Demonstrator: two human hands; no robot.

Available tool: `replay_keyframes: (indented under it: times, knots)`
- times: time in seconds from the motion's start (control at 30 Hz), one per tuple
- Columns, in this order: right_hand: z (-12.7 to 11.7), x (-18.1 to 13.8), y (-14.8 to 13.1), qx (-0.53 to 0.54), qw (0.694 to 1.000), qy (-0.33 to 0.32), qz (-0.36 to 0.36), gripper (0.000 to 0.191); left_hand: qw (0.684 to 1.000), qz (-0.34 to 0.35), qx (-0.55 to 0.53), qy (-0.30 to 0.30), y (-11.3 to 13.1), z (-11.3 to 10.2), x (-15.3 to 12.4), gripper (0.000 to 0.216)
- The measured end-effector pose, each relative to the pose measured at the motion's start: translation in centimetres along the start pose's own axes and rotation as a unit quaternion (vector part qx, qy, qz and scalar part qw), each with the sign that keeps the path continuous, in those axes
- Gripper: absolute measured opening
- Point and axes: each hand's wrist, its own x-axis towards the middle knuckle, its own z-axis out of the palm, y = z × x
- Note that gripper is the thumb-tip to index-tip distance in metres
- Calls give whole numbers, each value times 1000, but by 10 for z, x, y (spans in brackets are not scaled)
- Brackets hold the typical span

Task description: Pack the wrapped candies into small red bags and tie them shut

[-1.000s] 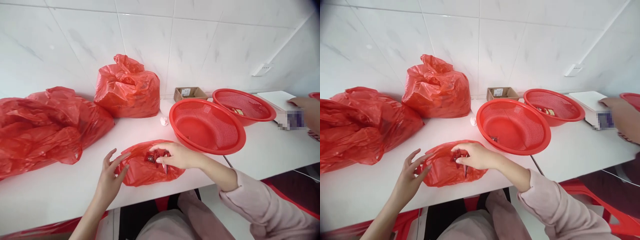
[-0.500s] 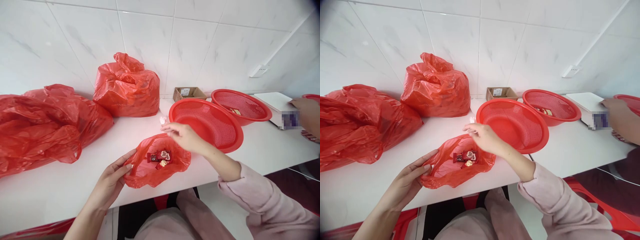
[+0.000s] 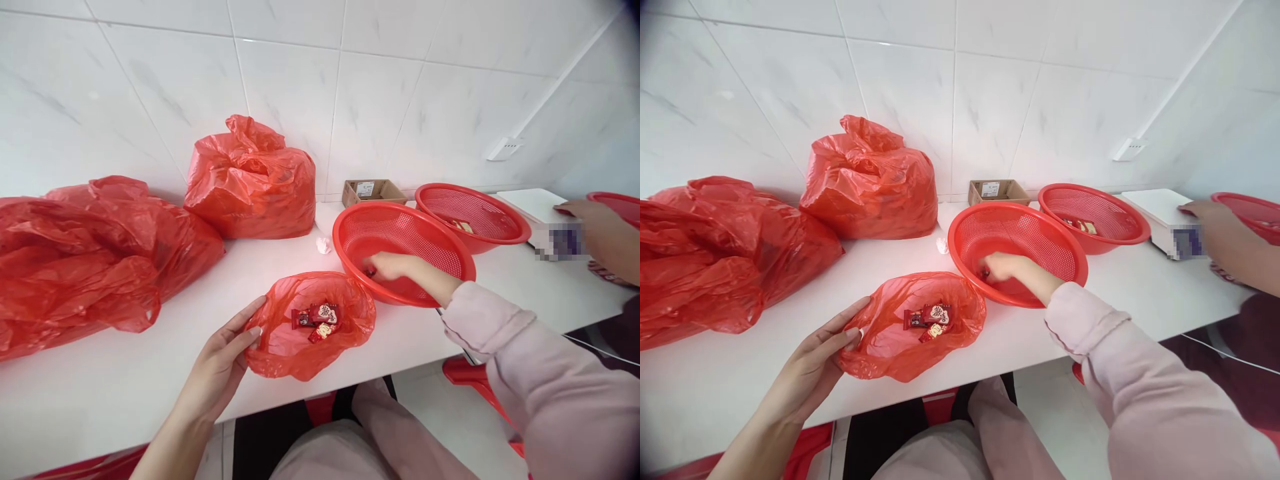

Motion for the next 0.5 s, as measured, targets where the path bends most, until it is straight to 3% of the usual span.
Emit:
replay_keyframes:
  times: [0.1,0.23,0.37,0.5]
  knots:
    - [-29,2,-7,53,998,-35,16,10,1000,-4,7,13,0,-5,0,60]
    - [-45,-20,-31,249,965,-76,-15,27,999,2,23,30,0,-8,2,61]
    - [-13,-43,-71,262,954,-137,-49,38,999,19,23,25,-2,0,6,61]
    - [43,-54,-95,80,994,-24,-72,45,999,40,32,19,-3,7,6,65]
